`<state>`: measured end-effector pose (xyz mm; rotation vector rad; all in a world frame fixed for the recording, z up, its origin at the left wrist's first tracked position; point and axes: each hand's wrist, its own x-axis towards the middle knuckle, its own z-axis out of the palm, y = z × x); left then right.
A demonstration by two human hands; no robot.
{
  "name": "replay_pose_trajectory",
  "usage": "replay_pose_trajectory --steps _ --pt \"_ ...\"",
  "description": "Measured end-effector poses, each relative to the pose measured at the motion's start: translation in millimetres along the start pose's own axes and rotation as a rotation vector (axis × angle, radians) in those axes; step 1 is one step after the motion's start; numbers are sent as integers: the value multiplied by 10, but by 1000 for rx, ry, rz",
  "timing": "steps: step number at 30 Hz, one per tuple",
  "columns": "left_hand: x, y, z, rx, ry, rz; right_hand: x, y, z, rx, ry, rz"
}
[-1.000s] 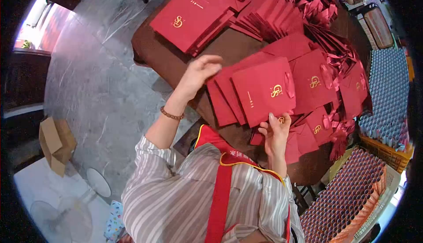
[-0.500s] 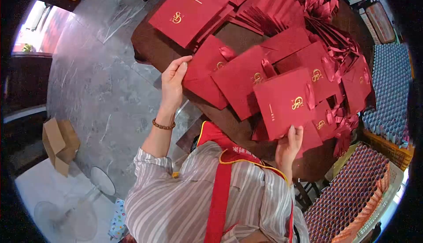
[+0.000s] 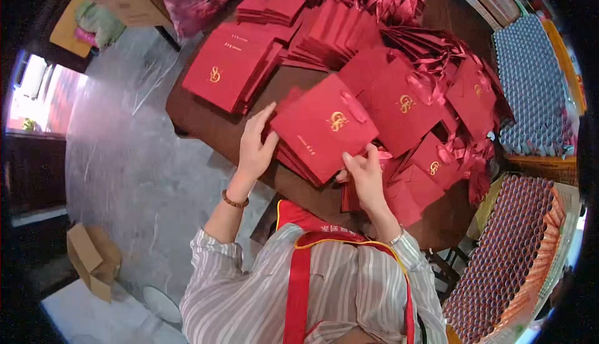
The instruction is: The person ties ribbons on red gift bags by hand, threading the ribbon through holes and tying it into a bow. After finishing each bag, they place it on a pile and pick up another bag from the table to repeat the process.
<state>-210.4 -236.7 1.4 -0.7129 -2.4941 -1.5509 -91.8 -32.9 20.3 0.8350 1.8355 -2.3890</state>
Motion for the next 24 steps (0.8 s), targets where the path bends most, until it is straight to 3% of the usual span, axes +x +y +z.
replay_pose_trajectory --steps 1,3,7,8,9,11,13,16,17,19,20,24 --pt "-5 -9 -33 -1 -5 15 63 -22 35 -32 -16 1" --pt "-16 -46 -100 -367 -74 -236 214 13 86 -28 -19 10" --pt "8 -14 -79 -451 120 -118 275 -8 160 -22 -66 60" --pt "-5 57 -53 -448 128 -248 298 9 145 -27 -133 44" --pt "8 55 13 -455 107 -245 293 -22 136 -19 -113 42" --pt "7 7 117 118 32 -41 247 -97 141 -38 -103 98" --pt "-25 12 216 51 58 -96 178 -157 116 -47 -124 100" --pt "-28 21 311 51 121 -75 40 -316 29 -220 41 -31" --pt "-27 66 310 163 129 -57 7 -323 -43 -221 31 -29" --pt "-22 143 345 392 184 15 -88 -371 -146 -621 8 -232" --pt "-38 198 344 456 183 58 -173 -405 -135 -661 78 -337" --pt "-48 266 378 498 126 162 -352 -307 -275 -755 132 -416"
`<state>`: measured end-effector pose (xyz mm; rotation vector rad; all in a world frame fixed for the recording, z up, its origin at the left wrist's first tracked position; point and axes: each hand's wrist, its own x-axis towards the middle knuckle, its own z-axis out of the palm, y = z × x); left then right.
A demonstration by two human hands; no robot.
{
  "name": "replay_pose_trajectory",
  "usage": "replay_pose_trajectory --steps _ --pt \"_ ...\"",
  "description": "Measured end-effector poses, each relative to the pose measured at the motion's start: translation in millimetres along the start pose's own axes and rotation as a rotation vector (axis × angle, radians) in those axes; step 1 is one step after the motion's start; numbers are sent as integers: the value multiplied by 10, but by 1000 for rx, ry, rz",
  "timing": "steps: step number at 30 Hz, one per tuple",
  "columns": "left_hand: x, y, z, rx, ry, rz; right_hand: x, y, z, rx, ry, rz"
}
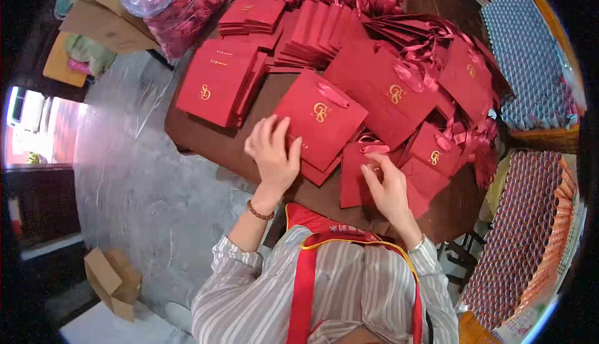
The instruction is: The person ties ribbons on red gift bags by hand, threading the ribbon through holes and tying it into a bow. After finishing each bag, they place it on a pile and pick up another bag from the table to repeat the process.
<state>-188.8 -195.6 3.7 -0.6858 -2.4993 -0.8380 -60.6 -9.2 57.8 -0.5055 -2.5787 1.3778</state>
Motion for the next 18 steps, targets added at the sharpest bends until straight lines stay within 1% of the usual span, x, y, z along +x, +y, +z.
replay_pose_trajectory --steps 1,5,7,9,10,11,12,13,15,16,17,18 --pt "18 47 12 -28 -2 9 -53 44 10 7 -18 -11" --pt "58 148 65 -64 -21 -12 -171 174 115 -26 -54 -180" --pt "125 43 46 -70 15 -18 -192 110 84 -10 -94 -110" --pt "269 -187 -74 -79 106 3 -195 84 88 -6 -108 -143" --pt "323 -371 -93 51 194 -25 -207 109 75 -6 -112 -148" --pt "411 -567 -183 109 264 -37 -214 124 63 -7 -115 -153" --pt "451 -720 -254 258 248 -107 -221 125 55 -5 -115 -157" --pt "491 -835 -333 332 171 -181 -230 120 54 2 -117 -163" --pt "507 -1049 -361 286 33 -210 -250 113 59 14 -119 -174" --pt "476 -1078 -358 291 36 -207 -258 108 66 19 -139 -165" --pt "455 -1100 -353 285 10 -245 -263 105 74 23 -157 -154" --pt "454 -1112 -340 277 -15 -279 -281 119 85 33 -134 -207"
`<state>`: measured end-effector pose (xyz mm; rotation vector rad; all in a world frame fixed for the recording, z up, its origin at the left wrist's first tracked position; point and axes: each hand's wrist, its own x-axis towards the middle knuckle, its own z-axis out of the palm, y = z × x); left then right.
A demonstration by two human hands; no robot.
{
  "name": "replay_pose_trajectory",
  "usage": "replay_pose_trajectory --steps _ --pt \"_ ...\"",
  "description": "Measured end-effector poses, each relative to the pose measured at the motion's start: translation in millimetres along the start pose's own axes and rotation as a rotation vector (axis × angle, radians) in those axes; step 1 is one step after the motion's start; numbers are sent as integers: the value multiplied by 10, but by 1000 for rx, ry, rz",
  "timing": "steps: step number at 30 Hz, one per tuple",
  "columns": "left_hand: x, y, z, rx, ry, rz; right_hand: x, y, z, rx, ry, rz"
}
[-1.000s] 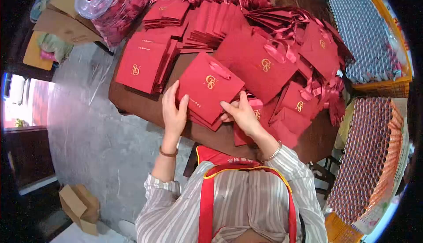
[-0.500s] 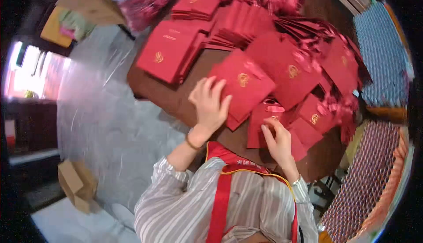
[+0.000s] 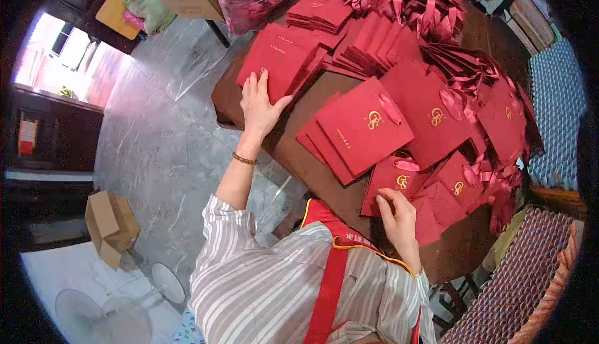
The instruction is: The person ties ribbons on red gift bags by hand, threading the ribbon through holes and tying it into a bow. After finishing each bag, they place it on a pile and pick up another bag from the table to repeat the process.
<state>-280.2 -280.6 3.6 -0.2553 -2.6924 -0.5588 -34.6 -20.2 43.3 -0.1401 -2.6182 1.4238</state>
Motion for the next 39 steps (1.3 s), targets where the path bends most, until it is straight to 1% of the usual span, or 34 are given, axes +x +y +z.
replay_pose_trajectory --steps 1,2,3,4,5,7,9,10,11,13,14,15,16,17,19,21,23,24,25,26,27,29,30,31,32,33,34,35,37,38,39 --pt "14 -76 24 -2 0 12 -18 6 10 1 12 2" --pt "30 -197 42 -119 29 94 -43 9 10 17 14 -17" --pt "39 -134 21 -240 56 174 -88 53 -34 29 16 -35" --pt "42 -97 -21 -231 187 237 -106 62 -55 24 23 -41" --pt "72 -61 -73 -240 206 201 -133 64 -78 18 34 -36" --pt "154 36 -191 -233 320 142 -180 63 -134 28 27 3" --pt "234 129 -352 -343 369 58 -233 81 -174 52 43 17" --pt "247 237 -398 -371 425 40 -263 97 -206 77 48 27" --pt "271 369 -469 -309 480 126 -287 102 -238 70 65 33" --pt "274 640 -552 -323 520 266 -327 96 -287 219 27 169" --pt "250 841 -625 -337 509 282 -343 86 -326 403 -13 311" --pt "199 1091 -711 -403 553 401 -353 98 -377 406 13 325" --pt "140 1340 -785 -476 596 522 -359 121 -435 431 38 275" --pt "67 1578 -843 -506 579 545 -367 144 -508 454 69 226" --pt "-124 2025 -915 -966 386 716 -367 144 -705 714 232 137" --pt "-327 2426 -912 -1219 -5 791 -387 76 -984 936 419 26" --pt "-575 2734 -718 -1336 -415 831 -555 80 -1137 1165 616 -210" --pt "-680 2900 -637 -1344 -499 882 -633 31 -1249 1289 798 -54" --pt "-786 3036 -564 -1354 -586 938 -765 58 -1278 1267 869 -48" --pt "-908 3132 -482 -1401 -738 899 -934 137 -1271 1123 960 44" --pt "-1019 3243 -376 -1426 -794 930 -1092 214 -1254 981 1042 139" --pt "-1239 3464 -205 -1560 -675 724 -1379 347 -1177 939 1107 141" --pt "-1309 3489 -219 -1446 -786 617 -1481 381 -1142 1009 1147 123" --pt "-1423 3544 -143 -1375 -833 557 -1591 436 -1112 1081 1181 98" --pt "-1503 3557 -89 -1378 -953 496 -1660 438 -1091 1082 1213 103" --pt "-1553 3558 -62 -1373 -1066 427 -1702 431 -1066 1167 1241 85" --pt "-1604 3584 -65 -1364 -1082 435 -1735 434 -1039 1253 1262 61" --pt "-1657 3609 -73 -1378 -1113 420 -1759 454 -991 1260 1275 64" --pt "-1690 3627 -92 -1383 -1143 402 -1809 496 -875 1297 1321 171" --pt "-1655 3643 -100 -1335 -1191 467 -1867 443 -866 1299 1252 189" --pt "-1607 3666 -93 -1285 -1240 534 -1979 528 -867 1306 1257 189"
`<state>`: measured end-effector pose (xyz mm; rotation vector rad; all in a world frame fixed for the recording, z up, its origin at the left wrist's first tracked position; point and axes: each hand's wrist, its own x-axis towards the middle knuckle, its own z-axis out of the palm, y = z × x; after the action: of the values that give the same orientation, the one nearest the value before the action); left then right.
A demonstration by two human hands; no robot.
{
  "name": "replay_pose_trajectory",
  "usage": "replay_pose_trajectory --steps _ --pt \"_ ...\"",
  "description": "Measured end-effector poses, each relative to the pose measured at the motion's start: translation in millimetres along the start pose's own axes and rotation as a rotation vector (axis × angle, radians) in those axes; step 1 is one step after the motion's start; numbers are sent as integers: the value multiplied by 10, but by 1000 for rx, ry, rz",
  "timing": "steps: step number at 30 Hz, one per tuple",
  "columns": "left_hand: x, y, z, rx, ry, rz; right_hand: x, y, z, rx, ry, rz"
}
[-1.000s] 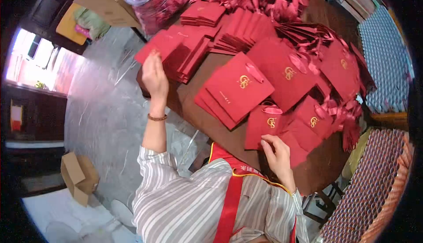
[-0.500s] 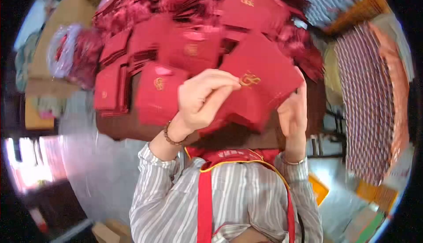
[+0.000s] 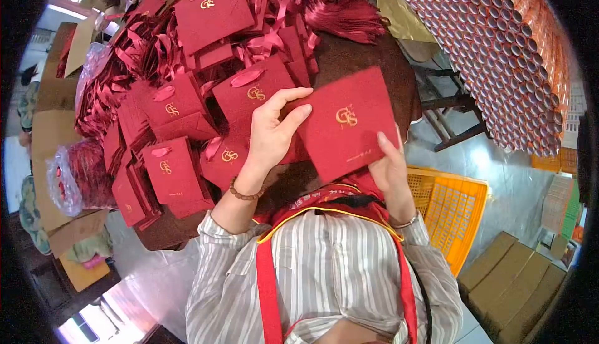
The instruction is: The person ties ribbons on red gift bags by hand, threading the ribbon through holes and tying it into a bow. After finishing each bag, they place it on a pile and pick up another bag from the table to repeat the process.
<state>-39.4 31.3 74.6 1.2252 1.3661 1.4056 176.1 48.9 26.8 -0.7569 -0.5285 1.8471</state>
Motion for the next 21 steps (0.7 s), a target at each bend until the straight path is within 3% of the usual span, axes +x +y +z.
replay_pose_trajectory --steps 1,3,4,6,8,16,18,19,21 --pt "48 0 -44 3 -6 -3 30 -37 -205 -136 6 -48" --pt "120 -17 -92 0 -272 -146 68 -159 -263 -506 136 -193" --pt "124 -36 -49 -2 -279 -148 71 -272 -195 -505 144 -195" --pt "163 -97 102 174 -495 -81 83 -470 -98 -1442 -199 -686" --pt "155 -111 299 235 -599 -107 71 -478 42 -1596 -408 -745" --pt "106 -418 576 211 -548 -174 45 -208 -180 -1427 -277 -584" --pt "226 -362 633 616 -622 74 88 -178 -278 -1434 -212 -513" --pt "347 -317 652 747 -646 229 123 -149 -317 -1419 -177 -576" --pt "746 -305 778 944 -500 441 154 -165 -335 -1397 -151 -461"
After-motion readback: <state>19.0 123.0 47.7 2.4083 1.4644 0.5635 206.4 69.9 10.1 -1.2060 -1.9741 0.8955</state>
